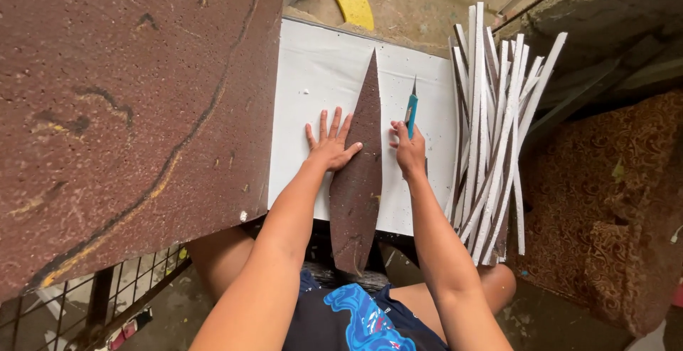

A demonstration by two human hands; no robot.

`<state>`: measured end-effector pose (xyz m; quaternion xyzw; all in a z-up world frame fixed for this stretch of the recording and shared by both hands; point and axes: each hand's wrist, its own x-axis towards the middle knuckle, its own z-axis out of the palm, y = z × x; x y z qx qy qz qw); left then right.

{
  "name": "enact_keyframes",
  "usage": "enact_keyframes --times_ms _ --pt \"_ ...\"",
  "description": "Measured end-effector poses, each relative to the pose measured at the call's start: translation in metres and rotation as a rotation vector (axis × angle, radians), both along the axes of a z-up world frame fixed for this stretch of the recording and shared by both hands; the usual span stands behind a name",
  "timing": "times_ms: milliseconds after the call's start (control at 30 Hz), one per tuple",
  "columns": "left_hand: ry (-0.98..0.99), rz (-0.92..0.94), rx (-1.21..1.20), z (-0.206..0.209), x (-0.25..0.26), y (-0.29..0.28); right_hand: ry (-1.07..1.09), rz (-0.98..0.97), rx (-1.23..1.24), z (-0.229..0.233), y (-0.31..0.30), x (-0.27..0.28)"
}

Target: Cutting thin strips of material from a larger sheet using a utility knife and a triangular guide.

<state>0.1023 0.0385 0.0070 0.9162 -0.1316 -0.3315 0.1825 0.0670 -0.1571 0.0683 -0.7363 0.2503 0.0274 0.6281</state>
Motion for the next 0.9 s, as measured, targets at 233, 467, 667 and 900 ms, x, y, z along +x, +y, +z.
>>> enact_keyframes --times_ms 233,467,667,900 --pt "0.002 0.003 0.004 -0.003 0.003 0.000 -0.013 0.111 -0.080 -0.022 0.012 0.052" --pt "-0.002 0.027 -0.034 -0.005 0.001 0.001 -0.041 0.062 -0.038 0.001 0.002 0.054" --pt "-0.034 0.039 -0.050 -0.007 -0.001 0.002 0.009 0.073 -0.072 -0.011 0.011 0.007" --pt "-0.050 0.046 -0.055 -0.009 -0.001 0.001 0.005 0.001 -0.112 -0.033 0.015 -0.021"
